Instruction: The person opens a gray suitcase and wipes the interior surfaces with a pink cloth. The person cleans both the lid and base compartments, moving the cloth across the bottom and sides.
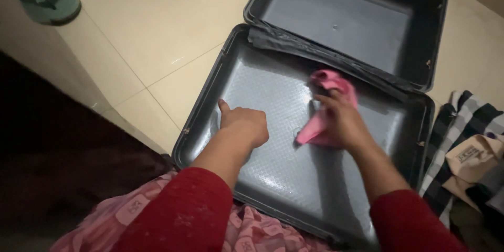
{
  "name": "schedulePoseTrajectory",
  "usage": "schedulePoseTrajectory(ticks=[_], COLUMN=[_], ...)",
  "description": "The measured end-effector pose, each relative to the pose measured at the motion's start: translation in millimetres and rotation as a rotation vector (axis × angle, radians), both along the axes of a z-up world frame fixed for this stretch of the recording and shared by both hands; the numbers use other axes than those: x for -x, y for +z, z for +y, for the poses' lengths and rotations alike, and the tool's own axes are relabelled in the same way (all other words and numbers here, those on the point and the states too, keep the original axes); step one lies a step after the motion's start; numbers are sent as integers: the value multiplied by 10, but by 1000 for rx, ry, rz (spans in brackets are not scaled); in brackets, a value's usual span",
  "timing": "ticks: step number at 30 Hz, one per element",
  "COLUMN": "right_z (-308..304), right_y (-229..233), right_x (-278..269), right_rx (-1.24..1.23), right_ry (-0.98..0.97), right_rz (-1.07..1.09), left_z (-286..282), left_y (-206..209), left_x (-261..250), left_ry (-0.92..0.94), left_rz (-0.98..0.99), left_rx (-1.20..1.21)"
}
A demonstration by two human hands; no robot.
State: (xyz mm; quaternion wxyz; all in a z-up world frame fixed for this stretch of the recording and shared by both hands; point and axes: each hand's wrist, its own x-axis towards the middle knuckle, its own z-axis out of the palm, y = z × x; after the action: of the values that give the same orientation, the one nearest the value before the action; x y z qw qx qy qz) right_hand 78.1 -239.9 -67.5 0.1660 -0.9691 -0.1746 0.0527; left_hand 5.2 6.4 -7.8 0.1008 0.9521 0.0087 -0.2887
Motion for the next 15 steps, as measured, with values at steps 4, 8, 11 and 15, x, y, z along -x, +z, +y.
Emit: schedulePoseTrajectory(ticks=[4,8,11,15], right_z=[-536,-838,-442,116], right_y=[-166,-554,-364,-246], right_x=[40,66,259,379], right_rx=[-29,215,121,-346], right_ry=[-141,-244,-216,-169], right_rz=[-60,-33,220,567], left_z=[-6,-16,-36,-50], left_y=[-53,-47,-35,61], left_x=[-23,-12,1,30], left_ry=[0,14,3,49], left_rz=[18,29,59,58], left_rx=[-8,23,21,108])
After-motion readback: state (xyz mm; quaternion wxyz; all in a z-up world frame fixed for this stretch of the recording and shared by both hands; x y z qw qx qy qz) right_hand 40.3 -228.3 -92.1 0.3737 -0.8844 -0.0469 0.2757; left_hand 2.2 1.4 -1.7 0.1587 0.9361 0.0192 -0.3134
